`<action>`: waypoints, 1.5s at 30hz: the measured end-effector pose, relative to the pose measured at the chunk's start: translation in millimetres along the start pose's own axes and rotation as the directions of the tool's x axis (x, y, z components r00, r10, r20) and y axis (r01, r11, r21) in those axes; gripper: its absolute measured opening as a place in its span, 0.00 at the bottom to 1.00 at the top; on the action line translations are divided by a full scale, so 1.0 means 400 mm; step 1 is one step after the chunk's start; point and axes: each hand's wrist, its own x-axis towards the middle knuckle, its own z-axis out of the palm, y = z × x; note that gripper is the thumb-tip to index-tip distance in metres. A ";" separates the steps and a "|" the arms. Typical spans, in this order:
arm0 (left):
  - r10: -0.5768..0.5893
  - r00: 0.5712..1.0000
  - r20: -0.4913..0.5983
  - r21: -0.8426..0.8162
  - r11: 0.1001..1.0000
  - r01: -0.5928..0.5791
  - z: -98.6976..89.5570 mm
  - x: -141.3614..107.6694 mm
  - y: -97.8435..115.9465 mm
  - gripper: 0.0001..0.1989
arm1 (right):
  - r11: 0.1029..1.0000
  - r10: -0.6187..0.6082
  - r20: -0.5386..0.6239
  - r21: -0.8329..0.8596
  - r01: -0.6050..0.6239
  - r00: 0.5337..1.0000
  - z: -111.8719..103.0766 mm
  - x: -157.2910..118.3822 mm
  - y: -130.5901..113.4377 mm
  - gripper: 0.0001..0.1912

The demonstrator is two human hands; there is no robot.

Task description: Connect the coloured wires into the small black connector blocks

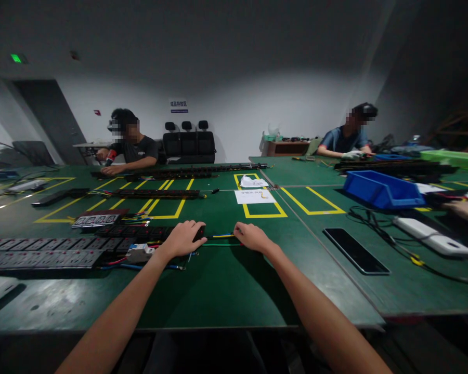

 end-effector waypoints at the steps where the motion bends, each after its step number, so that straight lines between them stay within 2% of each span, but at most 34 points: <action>1: 0.002 1.000 0.000 -0.002 1.000 -0.002 -0.001 0.000 0.001 0.26 | 1.000 0.003 -0.002 -0.003 -0.003 1.000 -0.001 0.000 -0.001 0.12; 19: 0.001 1.000 0.001 -0.013 1.000 -0.001 -0.009 -0.002 0.003 0.27 | 1.000 -0.003 -0.008 -0.006 0.003 1.000 0.001 0.001 0.001 0.12; 28: 0.011 0.999 -0.035 0.028 1.000 -0.010 0.005 0.001 -0.001 0.26 | 1.000 0.000 -0.003 -0.024 0.000 1.000 0.002 0.002 0.003 0.12; 45: 0.025 0.999 -0.032 0.030 0.999 -0.024 0.008 0.003 -0.004 0.26 | 1.000 -0.002 -0.001 -0.008 0.002 1.000 0.006 0.005 0.008 0.13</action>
